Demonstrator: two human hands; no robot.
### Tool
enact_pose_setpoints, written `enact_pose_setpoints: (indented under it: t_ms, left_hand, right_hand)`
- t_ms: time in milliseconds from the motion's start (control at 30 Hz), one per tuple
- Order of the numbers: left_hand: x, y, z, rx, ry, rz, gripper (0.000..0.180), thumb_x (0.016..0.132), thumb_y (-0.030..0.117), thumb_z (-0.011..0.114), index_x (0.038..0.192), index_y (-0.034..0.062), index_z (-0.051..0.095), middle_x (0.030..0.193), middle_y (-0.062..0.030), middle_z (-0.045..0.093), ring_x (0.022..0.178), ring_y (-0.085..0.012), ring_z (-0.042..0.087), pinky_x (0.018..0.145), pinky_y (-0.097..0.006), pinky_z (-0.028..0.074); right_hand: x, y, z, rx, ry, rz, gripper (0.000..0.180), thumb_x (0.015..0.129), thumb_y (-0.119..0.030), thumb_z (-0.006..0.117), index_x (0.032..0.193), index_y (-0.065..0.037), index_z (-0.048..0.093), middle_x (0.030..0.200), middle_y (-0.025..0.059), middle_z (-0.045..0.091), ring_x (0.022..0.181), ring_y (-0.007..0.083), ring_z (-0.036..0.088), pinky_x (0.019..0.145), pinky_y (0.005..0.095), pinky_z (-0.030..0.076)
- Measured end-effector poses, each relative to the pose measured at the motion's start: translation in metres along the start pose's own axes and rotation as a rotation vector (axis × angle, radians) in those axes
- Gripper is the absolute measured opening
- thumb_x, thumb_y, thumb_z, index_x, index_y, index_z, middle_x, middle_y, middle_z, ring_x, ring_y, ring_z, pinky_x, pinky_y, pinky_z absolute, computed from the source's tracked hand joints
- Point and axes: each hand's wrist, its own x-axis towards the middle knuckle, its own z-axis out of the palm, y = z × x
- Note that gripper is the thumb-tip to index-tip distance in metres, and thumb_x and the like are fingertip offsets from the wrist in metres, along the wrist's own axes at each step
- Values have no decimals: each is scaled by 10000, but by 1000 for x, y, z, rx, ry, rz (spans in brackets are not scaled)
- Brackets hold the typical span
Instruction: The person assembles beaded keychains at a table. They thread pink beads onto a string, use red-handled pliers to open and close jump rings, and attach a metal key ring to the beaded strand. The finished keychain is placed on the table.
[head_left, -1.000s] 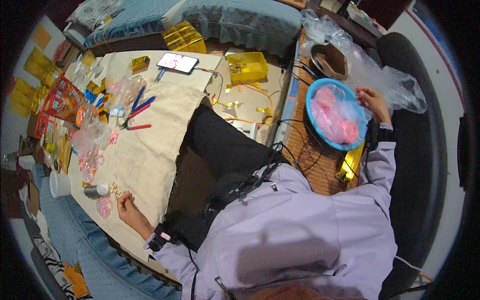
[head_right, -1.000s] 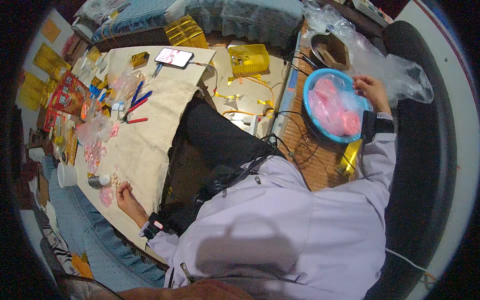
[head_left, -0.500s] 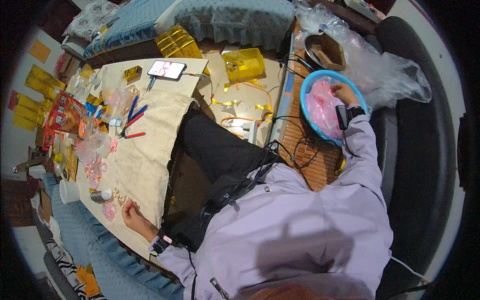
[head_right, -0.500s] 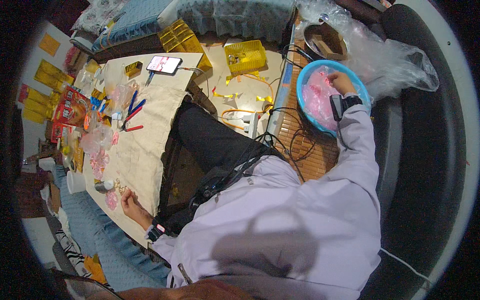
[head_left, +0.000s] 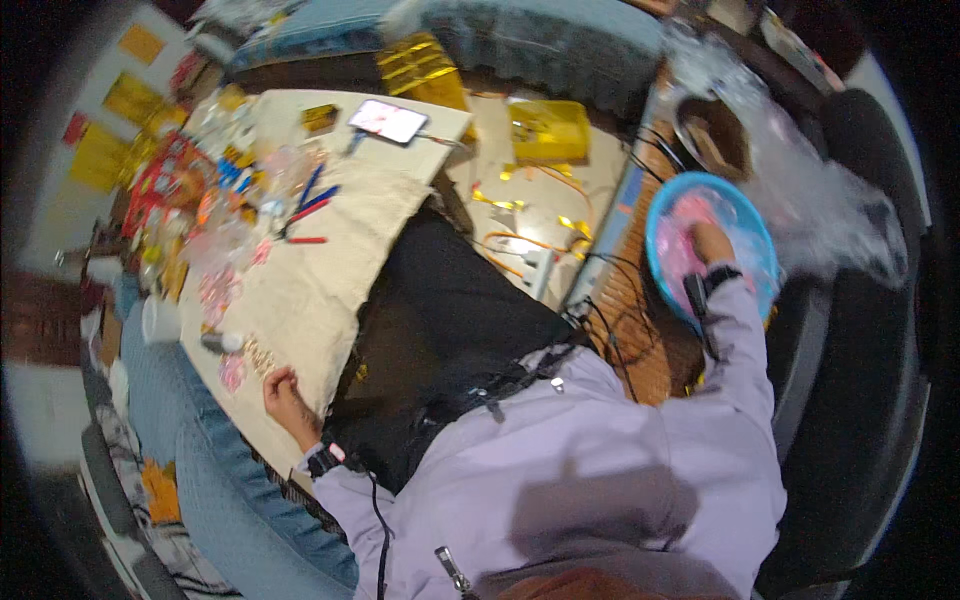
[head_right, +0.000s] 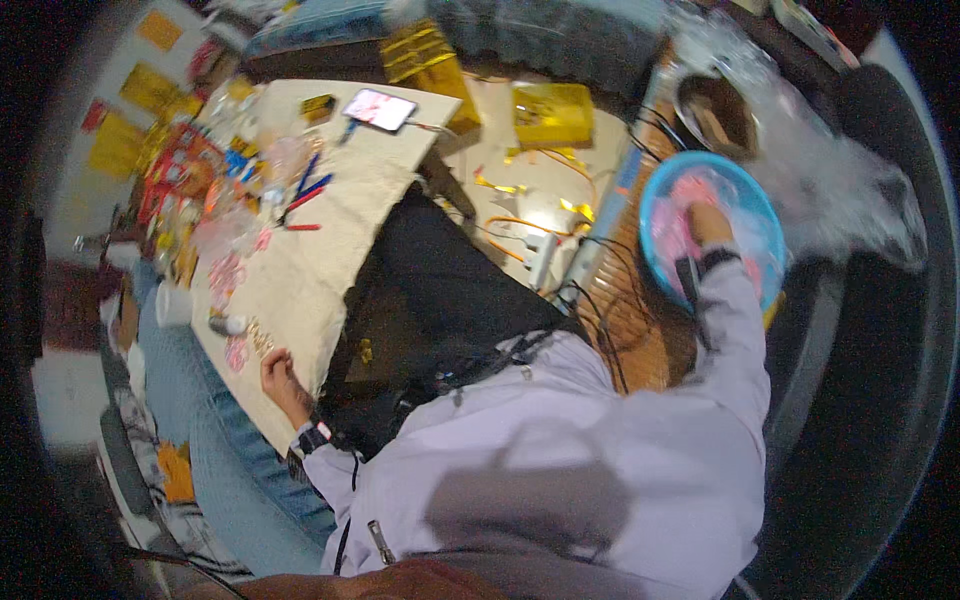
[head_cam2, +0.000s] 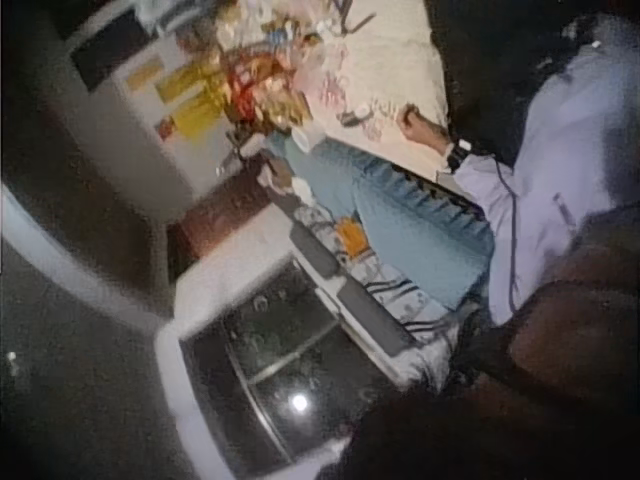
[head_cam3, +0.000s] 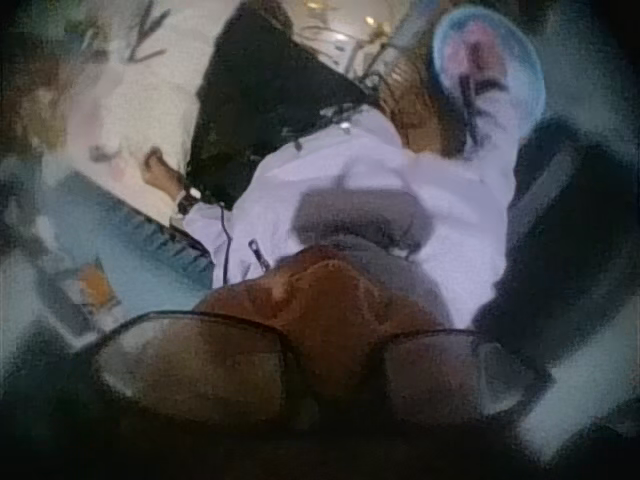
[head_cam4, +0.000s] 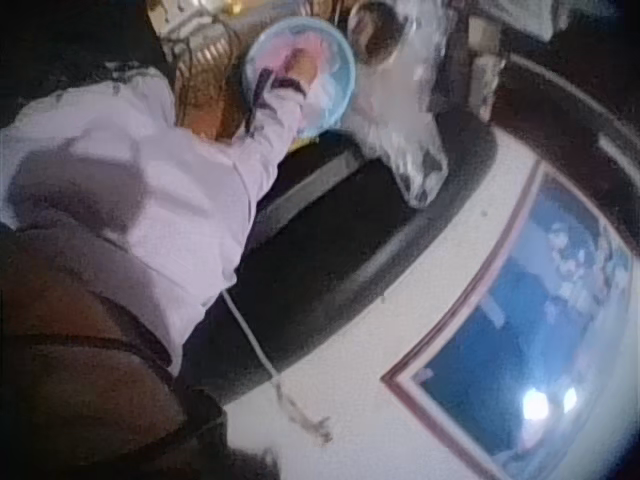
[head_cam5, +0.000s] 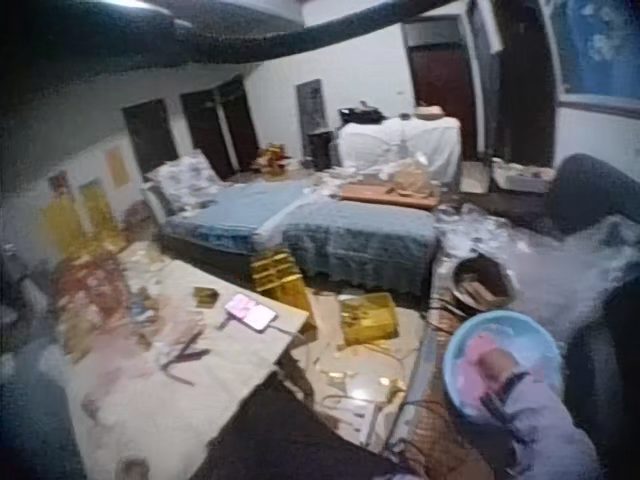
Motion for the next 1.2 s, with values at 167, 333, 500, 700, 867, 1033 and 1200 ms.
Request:
enact_pose_setpoints:
  t_ms: [167,333,500,700,867,1033,1200]
  left_hand:
    - [1,1,7,95,22,19,159,884,-31,548,941,-18,696,904,-61,683,828,-135,613,773,-252,501]
    - [-3,6,10,162,34,36,168,879,-39,547,913,-5,708,857,-52,693,819,-124,630,754,-245,507]
    - [-3,9,18,50,85,-27,169,862,-66,524,894,-38,688,840,-65,683,724,-105,581,673,-228,465]
    - [-5,11,20,74,98,-52,200,846,-53,500,886,-18,693,828,-44,679,760,-105,584,709,-234,457]
    - [-5,13,21,14,104,-58,195,848,-41,509,879,-18,701,836,-50,693,762,-114,595,716,-242,472]
    - [-6,17,21,97,106,-46,210,858,-51,499,893,-12,702,848,-51,700,762,-108,598,708,-241,473]
    - [-5,19,20,57,112,-56,204,860,-45,504,900,-9,700,857,-50,698,754,-97,592,694,-229,464]
  right_hand:
    - [4,16,26,-161,-42,-24,269,969,-148,501,1200,-123,636,1116,204,691,1025,408,658,864,498,521]
    - [25,42,51,-126,-50,-20,276,953,-140,518,1203,-93,623,1129,197,680,1010,378,656,859,478,524]
    - [34,53,57,-95,-31,-4,269,948,-131,524,1189,-80,631,1111,190,683,994,367,652,851,469,524]
    - [42,57,56,-82,-28,0,260,942,-120,532,1172,-65,641,1090,182,688,975,354,648,841,458,523]
    - [49,61,58,-67,-27,-14,254,938,-110,538,1158,-52,649,1072,175,692,958,343,644,833,449,522]
    - [53,65,58,-56,-25,-26,248,933,-101,545,1144,-39,658,1054,168,695,942,332,640,825,440,521]
    - [57,65,57,-51,-23,-31,241,928,-92,551,1130,-26,666,1036,162,699,926,321,636,817,431,520]
